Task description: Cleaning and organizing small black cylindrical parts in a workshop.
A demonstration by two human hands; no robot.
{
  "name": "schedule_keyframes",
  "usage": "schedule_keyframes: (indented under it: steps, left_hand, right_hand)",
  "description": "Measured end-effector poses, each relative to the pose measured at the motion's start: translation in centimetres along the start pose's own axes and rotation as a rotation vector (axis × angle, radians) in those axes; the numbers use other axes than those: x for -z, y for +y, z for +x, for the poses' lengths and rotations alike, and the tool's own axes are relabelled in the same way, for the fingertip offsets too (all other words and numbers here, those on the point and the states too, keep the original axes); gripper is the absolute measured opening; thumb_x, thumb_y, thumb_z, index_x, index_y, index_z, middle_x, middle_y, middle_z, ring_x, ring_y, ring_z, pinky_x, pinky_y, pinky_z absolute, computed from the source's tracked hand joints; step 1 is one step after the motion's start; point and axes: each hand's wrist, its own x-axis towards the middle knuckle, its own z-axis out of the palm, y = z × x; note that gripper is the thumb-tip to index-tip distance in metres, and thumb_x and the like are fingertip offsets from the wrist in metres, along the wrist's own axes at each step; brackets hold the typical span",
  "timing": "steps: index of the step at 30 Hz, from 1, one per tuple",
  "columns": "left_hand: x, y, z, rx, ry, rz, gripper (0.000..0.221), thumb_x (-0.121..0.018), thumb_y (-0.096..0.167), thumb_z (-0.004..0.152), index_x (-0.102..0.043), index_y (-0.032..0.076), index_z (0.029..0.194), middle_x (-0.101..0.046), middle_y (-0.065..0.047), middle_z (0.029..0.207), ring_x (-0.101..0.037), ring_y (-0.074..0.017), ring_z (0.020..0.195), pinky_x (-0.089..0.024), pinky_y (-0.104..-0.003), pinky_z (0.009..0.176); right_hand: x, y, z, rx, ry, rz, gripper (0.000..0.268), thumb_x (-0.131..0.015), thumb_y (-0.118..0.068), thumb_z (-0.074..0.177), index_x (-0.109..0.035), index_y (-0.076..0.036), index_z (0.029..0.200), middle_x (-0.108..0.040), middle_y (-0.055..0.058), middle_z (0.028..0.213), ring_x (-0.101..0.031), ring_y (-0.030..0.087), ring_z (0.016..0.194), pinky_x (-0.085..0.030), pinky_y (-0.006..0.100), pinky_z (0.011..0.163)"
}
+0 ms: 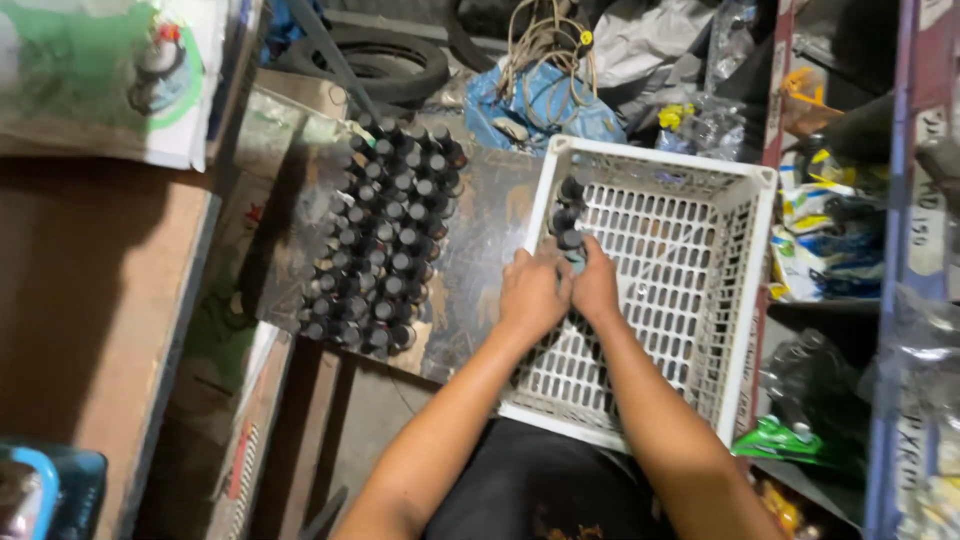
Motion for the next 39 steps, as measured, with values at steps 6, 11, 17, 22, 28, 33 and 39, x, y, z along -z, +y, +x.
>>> schedule_keyframes:
  steps: [6, 11, 17, 22, 28, 33, 39]
  left_hand:
    - [-1.6, -0.4, -1.3, 0.012, 0.031, -0.020, 0.059, -0.057, 0.028, 0.093, -0.053, 0.000, 0.145, -0.064, -0.016, 0.138, -0.055, -0.0339, 0.119, -0.045, -0.048, 0.090]
    - [-1.9, -0.8, -2.6, -0.029, 0.111, -0.140, 0.048, -0.064, 0.025, 0.092, -0.062, 0.007, 0.136, -0.068, -0.013, 0.128, -0.059, -0.0336, 0.116, -0.046, -0.048, 0.088]
    - [-0.2, -1.7, -4.3, -0.066, 0.202, -0.394, 0.021, -0.069, 0.018, 0.089, -0.075, 0.016, 0.108, -0.068, -0.007, 0.103, -0.066, -0.0328, 0.102, -0.053, -0.042, 0.088]
    - [2.4, -4.1, -6.3, -0.078, 0.202, -0.484, 0.025, -0.069, 0.015, 0.088, -0.072, 0.017, 0.112, -0.064, -0.008, 0.099, -0.067, -0.0331, 0.095, -0.056, -0.043, 0.086]
    - [6.7, -11.5, -9.7, 0.003, 0.296, -0.488, 0.044, -0.069, 0.007, 0.080, -0.060, 0.009, 0.123, -0.058, -0.015, 0.103, -0.064, -0.0362, 0.090, -0.053, -0.047, 0.085]
    - [8.5, -18.7, -12.6, 0.048, 0.187, -0.122, 0.030, -0.068, 0.016, 0.077, -0.066, 0.021, 0.107, -0.057, -0.003, 0.105, -0.058, -0.0313, 0.104, -0.048, -0.047, 0.086]
    - [9.1, -23.0, -14.4, -0.126, 0.190, 0.018, 0.039, -0.083, 0.034, 0.064, -0.073, 0.020, 0.100, -0.067, -0.002, 0.095, -0.060, -0.0285, 0.101, -0.046, -0.045, 0.083]
  right_hand:
    - [0.5, -1.3, -0.5, -0.053, 0.001, 0.010, 0.059, -0.078, -0.019, 0.087, -0.056, -0.009, 0.141, -0.069, 0.027, 0.122, -0.062, 0.043, 0.122, -0.048, 0.054, 0.108]
    - [0.2, 0.1, -1.3, -0.168, 0.088, 0.107, 0.075, -0.080, -0.026, 0.085, -0.047, -0.001, 0.147, -0.062, 0.034, 0.129, -0.056, 0.048, 0.128, -0.044, 0.058, 0.110]
    - [-1.9, -1.0, -4.7, -0.433, 0.170, 0.283, 0.064, -0.067, -0.047, 0.089, -0.059, -0.012, 0.143, -0.059, 0.015, 0.143, -0.051, 0.034, 0.138, -0.033, 0.054, 0.114]
    - [-3.9, -8.7, -9.1, -0.194, 0.315, 0.573, 0.041, -0.054, -0.014, 0.091, -0.069, -0.001, 0.128, -0.063, 0.026, 0.128, -0.052, 0.038, 0.132, -0.034, 0.047, 0.115]
    - [-8.3, -11.4, -10.9, 0.023, 0.123, 0.299, 0.028, -0.063, -0.023, 0.095, -0.073, -0.012, 0.118, -0.070, 0.016, 0.112, -0.061, 0.030, 0.116, -0.042, 0.043, 0.106]
    - [-14.0, -13.1, -13.8, 0.046, 0.035, 0.275, 0.022, -0.067, -0.026, 0.097, -0.076, -0.017, 0.115, -0.075, 0.010, 0.112, -0.065, 0.027, 0.118, -0.045, 0.041, 0.107]
    - [-16.7, -12.4, -14.5, 0.094, 0.131, 0.401, 0.030, -0.053, -0.025, 0.106, -0.072, -0.005, 0.119, -0.072, 0.017, 0.118, -0.061, 0.031, 0.124, -0.039, 0.045, 0.112]
